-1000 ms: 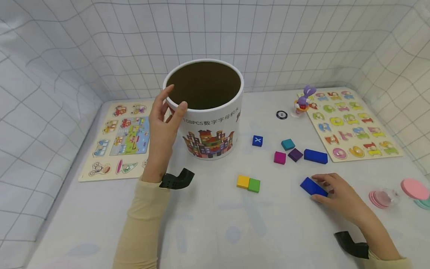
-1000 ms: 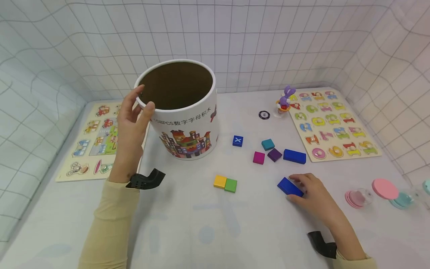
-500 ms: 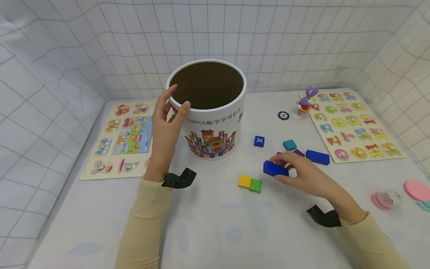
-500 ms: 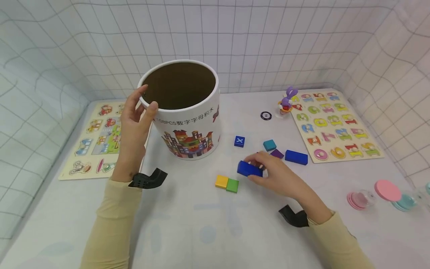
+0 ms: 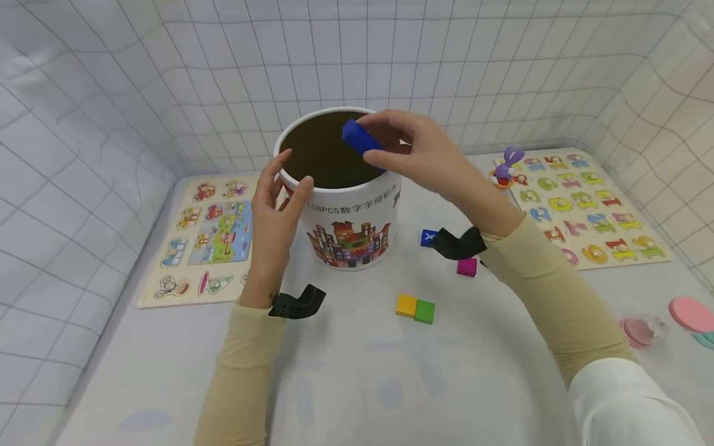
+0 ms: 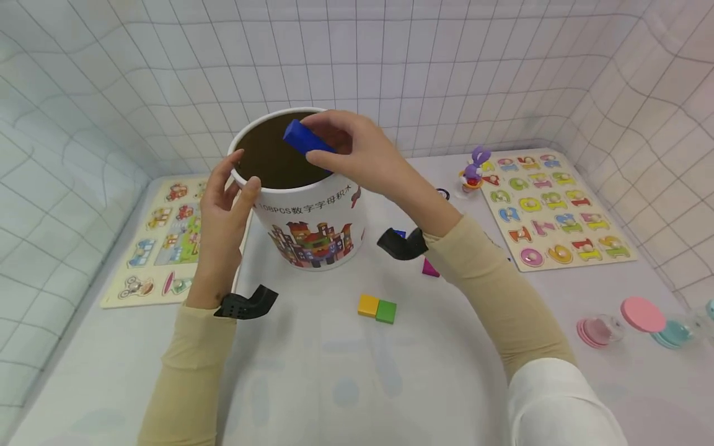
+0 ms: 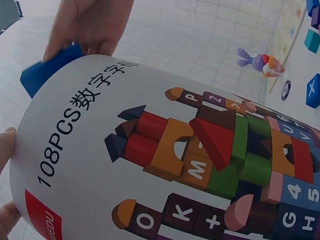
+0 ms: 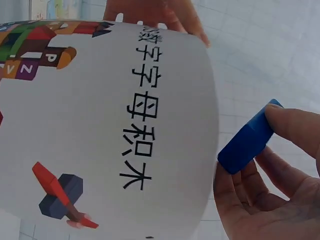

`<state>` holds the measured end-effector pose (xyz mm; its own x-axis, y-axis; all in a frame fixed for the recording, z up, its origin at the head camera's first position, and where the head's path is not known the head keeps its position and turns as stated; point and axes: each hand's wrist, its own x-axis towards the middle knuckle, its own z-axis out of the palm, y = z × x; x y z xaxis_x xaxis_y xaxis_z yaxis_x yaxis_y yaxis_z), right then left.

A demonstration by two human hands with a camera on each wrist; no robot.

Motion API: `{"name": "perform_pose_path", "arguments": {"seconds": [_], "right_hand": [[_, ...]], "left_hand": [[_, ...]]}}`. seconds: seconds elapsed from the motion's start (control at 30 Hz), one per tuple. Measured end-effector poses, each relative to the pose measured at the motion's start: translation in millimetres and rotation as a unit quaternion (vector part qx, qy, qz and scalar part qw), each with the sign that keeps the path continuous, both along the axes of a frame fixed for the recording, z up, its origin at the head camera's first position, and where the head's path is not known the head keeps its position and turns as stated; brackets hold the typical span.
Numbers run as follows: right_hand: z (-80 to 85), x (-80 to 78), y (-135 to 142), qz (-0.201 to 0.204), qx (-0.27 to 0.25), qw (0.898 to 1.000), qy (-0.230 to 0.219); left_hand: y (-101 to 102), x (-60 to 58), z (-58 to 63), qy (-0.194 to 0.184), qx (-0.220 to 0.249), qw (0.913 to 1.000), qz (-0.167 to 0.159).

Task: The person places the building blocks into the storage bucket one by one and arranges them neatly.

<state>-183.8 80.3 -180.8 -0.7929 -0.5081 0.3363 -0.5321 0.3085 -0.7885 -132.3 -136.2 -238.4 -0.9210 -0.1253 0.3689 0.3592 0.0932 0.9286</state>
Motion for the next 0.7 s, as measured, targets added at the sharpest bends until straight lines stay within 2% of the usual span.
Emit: {"name": "perform_pose_path", "arguments": {"seconds": [0.1, 0.2, 0.3, 0.43, 0.5, 0.57, 0.7], "right_hand": [[3.0, -18.1, -13.7, -0.005, 0.031, 0.999, -0.026], [3.5, -30.7, -21.1, -0.014, 0.026, 0.999, -0.028], [6.5, -26.3, -19.6, -0.033, -0.012, 0.999, -0.032], [-1.8, -13.5, 3.6, -0.06, -0.066, 0.996, -0.027], [-15.5, -9.1, 23.7, -0.079, -0.077, 0.994, -0.021], [-30.3, 1.8, 46.4, -0.101, -0.069, 0.992, -0.023], [-71.7, 24.3, 98.7, -0.14, -0.01, 0.989, -0.054]], "left_hand": [[-0.2, 1.5, 0.0, -0.004, -0.001, 1.0, 0.002], [-0.8, 2.0, 0.8, -0.005, 0.001, 1.0, 0.001], [-1.8, 1.1, 0.2, 0.0, 0.004, 1.0, -0.004], [-1.8, 0.2, -0.5, 0.008, 0.006, 0.9999, -0.01], [-1.1, 0.6, 0.1, 0.01, 0.005, 0.9999, -0.011], [-0.2, 1.3, 0.4, 0.01, 0.007, 0.9998, -0.013], [-0.1, 2.3, 2.0, 0.008, 0.009, 0.9998, -0.014]]}}
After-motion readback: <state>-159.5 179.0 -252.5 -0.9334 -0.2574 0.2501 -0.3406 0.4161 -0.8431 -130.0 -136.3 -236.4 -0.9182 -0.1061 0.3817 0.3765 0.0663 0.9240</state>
